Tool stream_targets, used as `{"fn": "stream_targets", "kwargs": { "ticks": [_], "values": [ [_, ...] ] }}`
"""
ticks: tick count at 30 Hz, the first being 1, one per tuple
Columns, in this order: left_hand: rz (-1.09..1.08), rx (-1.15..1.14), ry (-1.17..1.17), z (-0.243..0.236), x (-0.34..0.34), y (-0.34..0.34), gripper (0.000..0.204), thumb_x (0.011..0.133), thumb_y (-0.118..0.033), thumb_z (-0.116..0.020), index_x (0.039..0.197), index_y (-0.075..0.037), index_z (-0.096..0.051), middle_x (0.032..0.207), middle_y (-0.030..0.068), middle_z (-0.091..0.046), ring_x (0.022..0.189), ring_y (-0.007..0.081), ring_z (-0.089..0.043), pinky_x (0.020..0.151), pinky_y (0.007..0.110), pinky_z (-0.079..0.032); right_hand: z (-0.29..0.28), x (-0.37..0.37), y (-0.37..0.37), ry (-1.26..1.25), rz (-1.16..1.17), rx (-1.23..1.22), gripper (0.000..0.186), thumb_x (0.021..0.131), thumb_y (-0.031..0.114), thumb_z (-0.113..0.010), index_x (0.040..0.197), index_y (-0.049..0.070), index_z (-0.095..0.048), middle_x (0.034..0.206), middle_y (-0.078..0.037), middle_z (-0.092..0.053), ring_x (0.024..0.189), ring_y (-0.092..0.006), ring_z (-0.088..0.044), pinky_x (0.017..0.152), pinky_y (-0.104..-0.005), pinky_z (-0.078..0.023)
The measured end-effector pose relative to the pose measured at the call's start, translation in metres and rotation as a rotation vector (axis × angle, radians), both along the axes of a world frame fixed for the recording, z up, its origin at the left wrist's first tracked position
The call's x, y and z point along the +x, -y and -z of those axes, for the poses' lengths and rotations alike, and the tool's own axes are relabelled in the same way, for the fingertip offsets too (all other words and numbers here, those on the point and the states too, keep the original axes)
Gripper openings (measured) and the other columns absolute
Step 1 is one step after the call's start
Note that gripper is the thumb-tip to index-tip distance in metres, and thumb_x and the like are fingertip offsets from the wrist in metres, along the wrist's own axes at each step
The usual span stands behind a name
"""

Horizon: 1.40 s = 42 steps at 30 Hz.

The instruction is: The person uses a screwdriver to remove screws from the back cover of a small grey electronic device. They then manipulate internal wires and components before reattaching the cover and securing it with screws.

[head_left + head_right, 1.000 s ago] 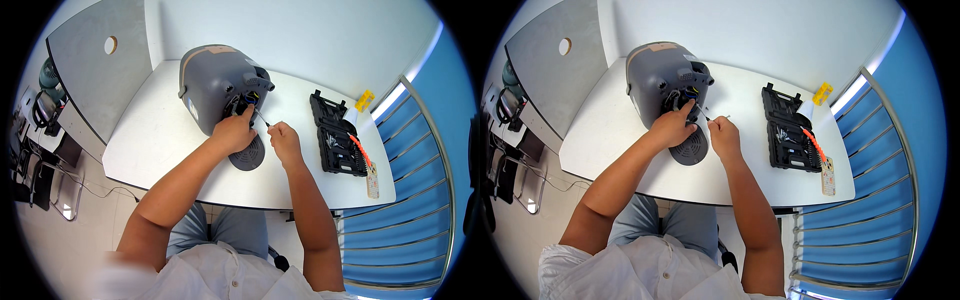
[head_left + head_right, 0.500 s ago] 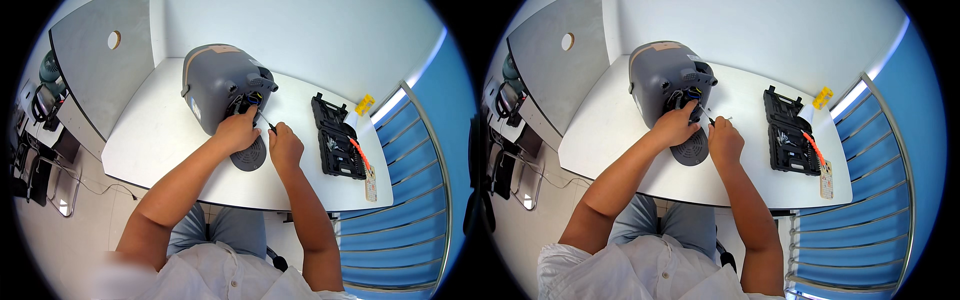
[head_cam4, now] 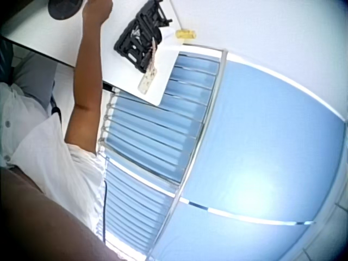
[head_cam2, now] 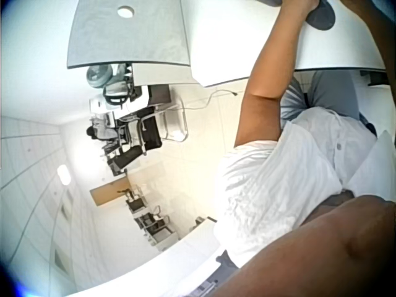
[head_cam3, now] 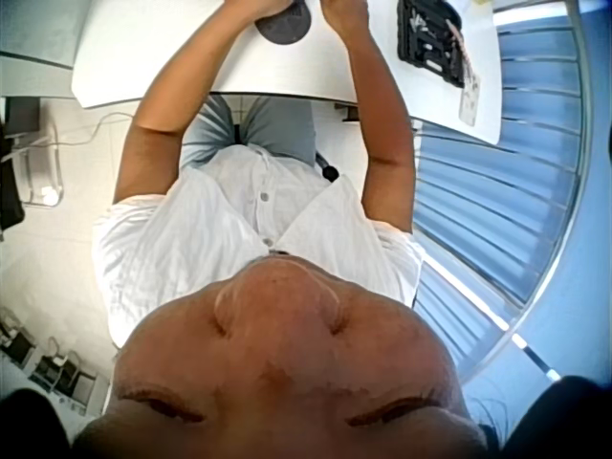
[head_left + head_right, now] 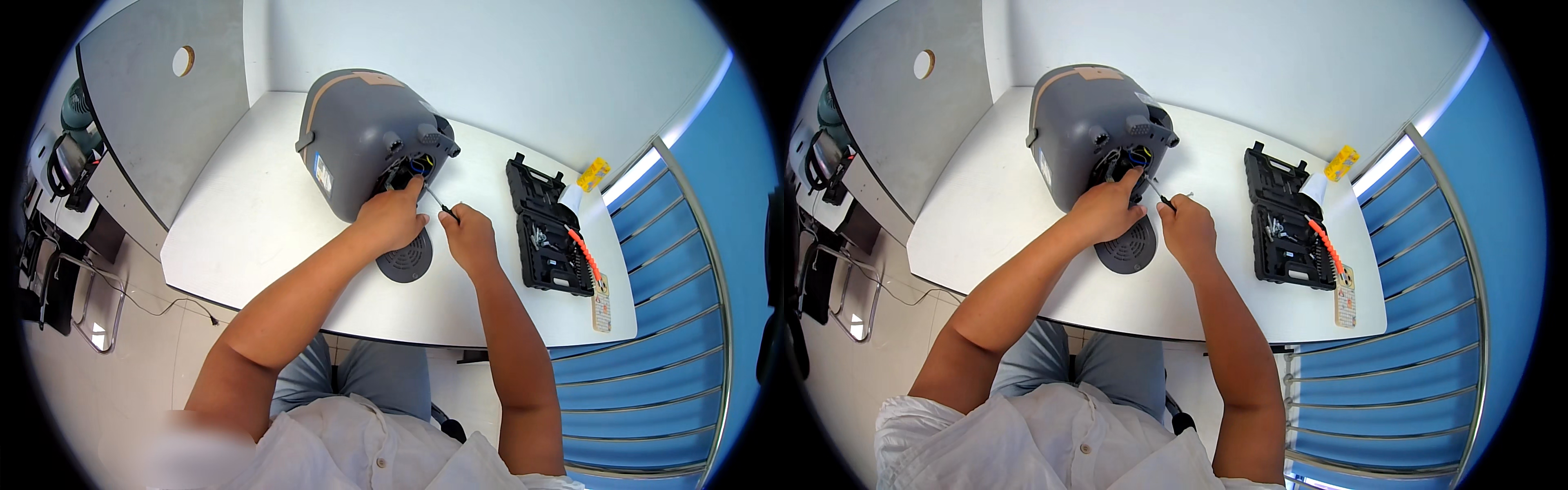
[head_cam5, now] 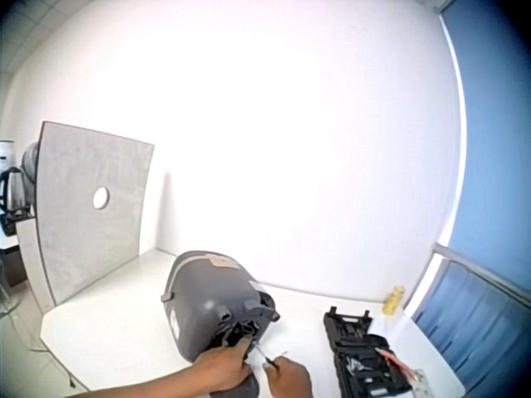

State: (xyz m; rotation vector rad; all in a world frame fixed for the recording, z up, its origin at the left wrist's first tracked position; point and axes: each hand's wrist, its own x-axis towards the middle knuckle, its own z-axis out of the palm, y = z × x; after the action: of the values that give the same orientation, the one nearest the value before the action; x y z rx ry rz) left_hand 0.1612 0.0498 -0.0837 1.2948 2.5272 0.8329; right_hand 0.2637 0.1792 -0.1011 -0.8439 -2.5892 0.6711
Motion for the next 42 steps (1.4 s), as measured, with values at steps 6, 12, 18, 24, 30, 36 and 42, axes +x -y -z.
{"fn": "stream_targets", "kwargs": {
  "ticks": [6, 12, 18, 24, 30, 36, 42],
  "values": [
    [0.025, -0.103, -0.01, -0.008, 0.001, 0.003, 0.069, 0.087, -0.033, -0.059, 0.14, 0.001, -0.031, 0.096, 0.0257, -0.064, 0.091, 0.0386, -0.063, 0.083, 0.043, -0.049, -0.007, 0.0, 0.015, 0.008, 0.022, 0.046, 0.025, 0.088, 0.027, -0.059, 0.079, 0.004, -0.057, 0.072, -0.015, -0.064, 0.073, -0.0343, -0.063, 0.065, -0.0437, -0.048],
    [0.249, -0.242, -0.311, -0.108, 0.016, 0.033, 0.034, 0.09, -0.031, -0.055, 0.091, 0.002, -0.064, 0.078, 0.0196, -0.066, 0.077, 0.0357, -0.065, 0.071, 0.043, -0.052, -0.002, -0.005, 0.016, -0.059, 0.028, 0.159, 0.018, 0.086, 0.022, -0.058, 0.081, 0.005, -0.056, 0.079, -0.015, -0.065, 0.076, -0.0342, -0.064, 0.067, -0.0452, -0.049],
    [0.684, -0.348, -0.73, -0.154, 0.066, 0.137, 0.019, 0.077, -0.021, -0.061, 0.065, -0.006, -0.061, 0.059, 0.0093, -0.058, 0.055, 0.0244, -0.06, 0.05, 0.037, -0.045, -0.011, -0.005, 0.025, -0.048, -0.002, 0.163, 0.017, 0.084, 0.021, -0.057, 0.085, 0.005, -0.058, 0.083, -0.017, -0.065, 0.081, -0.0379, -0.062, 0.072, -0.0477, -0.049],
    [0.394, -0.112, -0.904, -0.149, 0.12, 0.21, 0.011, 0.067, -0.01, -0.068, 0.072, -0.002, -0.062, 0.059, 0.0052, -0.046, 0.056, 0.0203, -0.051, 0.052, 0.036, -0.036, 0.011, 0.011, 0.049, -0.054, -0.041, 0.141, 0.018, 0.087, 0.021, -0.057, 0.084, 0.004, -0.053, 0.075, -0.013, -0.059, 0.071, -0.0337, -0.062, 0.063, -0.0447, -0.048],
    [0.43, 0.094, -0.922, -0.138, 0.111, 0.215, 0.015, 0.071, -0.013, -0.067, 0.079, -0.003, -0.062, 0.069, 0.0069, -0.05, 0.064, 0.0221, -0.053, 0.059, 0.037, -0.038, 0.017, 0.011, 0.054, -0.036, -0.035, 0.131, 0.018, 0.088, 0.022, -0.057, 0.086, 0.004, -0.055, 0.078, -0.014, -0.061, 0.073, -0.0334, -0.062, 0.065, -0.0438, -0.049],
    [0.465, 0.182, -0.922, -0.135, 0.107, 0.23, 0.018, 0.075, -0.017, -0.065, 0.087, -0.003, -0.062, 0.078, 0.0086, -0.054, 0.073, 0.0239, -0.055, 0.066, 0.037, -0.04, 0.015, 0.013, 0.056, -0.029, -0.011, 0.105, 0.018, 0.088, 0.022, -0.057, 0.087, 0.005, -0.056, 0.08, -0.014, -0.062, 0.076, -0.0336, -0.062, 0.068, -0.0441, -0.049],
    [0.464, 0.212, -0.928, -0.135, 0.106, 0.222, 0.023, 0.079, -0.02, -0.063, 0.095, -0.004, -0.062, 0.088, 0.0102, -0.057, 0.081, 0.0257, -0.057, 0.074, 0.038, -0.042, 0.009, 0.012, 0.052, -0.034, 0.028, 0.05, 0.019, 0.09, 0.023, -0.056, 0.09, 0.004, -0.058, 0.08, -0.013, -0.062, 0.077, -0.0331, -0.062, 0.068, -0.0434, -0.048]
  ]
}}
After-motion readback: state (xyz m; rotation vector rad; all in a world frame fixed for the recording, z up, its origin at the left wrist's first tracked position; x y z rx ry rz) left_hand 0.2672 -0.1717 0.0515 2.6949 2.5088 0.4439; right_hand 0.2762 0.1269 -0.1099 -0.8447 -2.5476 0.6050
